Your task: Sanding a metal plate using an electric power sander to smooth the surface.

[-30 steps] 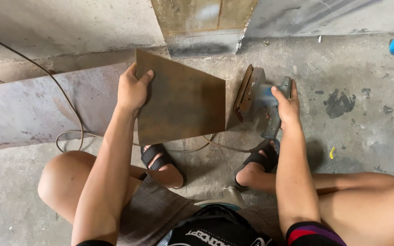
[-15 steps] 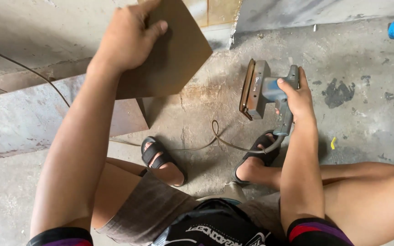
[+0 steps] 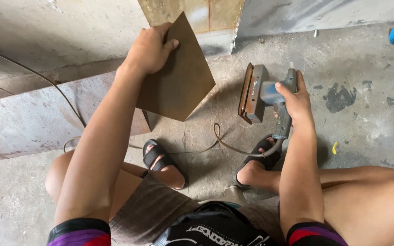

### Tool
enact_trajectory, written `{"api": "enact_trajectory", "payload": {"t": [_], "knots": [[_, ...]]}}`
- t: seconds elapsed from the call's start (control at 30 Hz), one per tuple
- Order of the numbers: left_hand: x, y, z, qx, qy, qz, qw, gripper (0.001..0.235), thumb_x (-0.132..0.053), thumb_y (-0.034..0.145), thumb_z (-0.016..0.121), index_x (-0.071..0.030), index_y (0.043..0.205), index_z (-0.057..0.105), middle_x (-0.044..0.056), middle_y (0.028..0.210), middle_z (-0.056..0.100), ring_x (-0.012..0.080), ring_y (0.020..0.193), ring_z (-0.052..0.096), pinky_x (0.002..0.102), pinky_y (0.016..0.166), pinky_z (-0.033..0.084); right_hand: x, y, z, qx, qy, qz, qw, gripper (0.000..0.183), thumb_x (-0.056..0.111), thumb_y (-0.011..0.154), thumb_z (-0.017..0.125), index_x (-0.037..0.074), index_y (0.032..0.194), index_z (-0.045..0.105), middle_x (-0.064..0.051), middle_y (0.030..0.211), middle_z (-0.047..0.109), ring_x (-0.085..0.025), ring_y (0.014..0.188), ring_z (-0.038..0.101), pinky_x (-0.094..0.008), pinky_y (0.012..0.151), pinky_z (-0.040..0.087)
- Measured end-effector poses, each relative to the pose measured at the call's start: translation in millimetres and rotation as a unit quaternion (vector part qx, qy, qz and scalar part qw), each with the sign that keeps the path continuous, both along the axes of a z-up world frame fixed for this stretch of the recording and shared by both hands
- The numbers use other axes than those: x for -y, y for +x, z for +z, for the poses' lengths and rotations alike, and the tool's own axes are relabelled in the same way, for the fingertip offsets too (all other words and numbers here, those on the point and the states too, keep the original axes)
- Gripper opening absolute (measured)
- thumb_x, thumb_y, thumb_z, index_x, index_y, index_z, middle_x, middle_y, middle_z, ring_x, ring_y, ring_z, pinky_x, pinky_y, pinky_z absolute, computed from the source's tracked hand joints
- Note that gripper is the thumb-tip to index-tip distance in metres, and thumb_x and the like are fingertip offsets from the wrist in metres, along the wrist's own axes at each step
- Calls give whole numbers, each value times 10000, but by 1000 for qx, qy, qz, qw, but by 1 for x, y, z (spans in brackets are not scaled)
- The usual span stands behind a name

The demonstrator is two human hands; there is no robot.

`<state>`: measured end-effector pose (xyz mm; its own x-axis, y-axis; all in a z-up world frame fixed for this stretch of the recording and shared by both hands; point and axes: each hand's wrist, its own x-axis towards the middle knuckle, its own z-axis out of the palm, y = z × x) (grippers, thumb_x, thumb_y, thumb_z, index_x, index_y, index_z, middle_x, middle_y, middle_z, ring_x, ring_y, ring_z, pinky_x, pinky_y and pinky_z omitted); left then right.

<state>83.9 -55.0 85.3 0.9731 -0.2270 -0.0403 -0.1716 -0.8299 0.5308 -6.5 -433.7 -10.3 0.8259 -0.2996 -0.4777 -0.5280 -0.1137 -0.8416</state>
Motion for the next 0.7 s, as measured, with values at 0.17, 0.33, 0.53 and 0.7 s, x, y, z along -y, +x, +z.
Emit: {"api": "enact_trajectory", "payload": {"t": [0.17,0.33,0.53,0.7], "knots": [[-21,-13,8,4,-58,57,997,270,-194,958,616,-121,1212,667,76,985,752,266,873,691,408,715,516,-1,-1,2,15,9,12,1000,854,340,890,718,346,1607,254,-108,1268,663,-266,738,677,-383,435,557],[-53,-52,19,22,-209,158,965,278,-208,954,643,-92,1206,671,26,1128,769,151,959,726,307,785,599,15,12,-30,44,19,24,999,863,369,895,723,347,1602,229,-151,1391,607,-298,788,728,-369,412,573],[-47,-88,-52,19,-406,298,864,321,-148,994,685,-38,1293,640,125,1114,713,236,1092,660,408,987,537,-5,3,-22,107,-34,50,992,799,352,948,775,134,1582,340,-423,1324,482,-488,714,662,-544,405,578],[-60,-91,-103,-25,-386,353,852,284,-218,1011,670,-44,1235,662,161,1119,733,284,1105,705,461,944,577,-51,-10,14,83,-23,100,991,813,361,893,785,172,1564,366,-363,1298,526,-439,729,672,-491,412,609]]}}
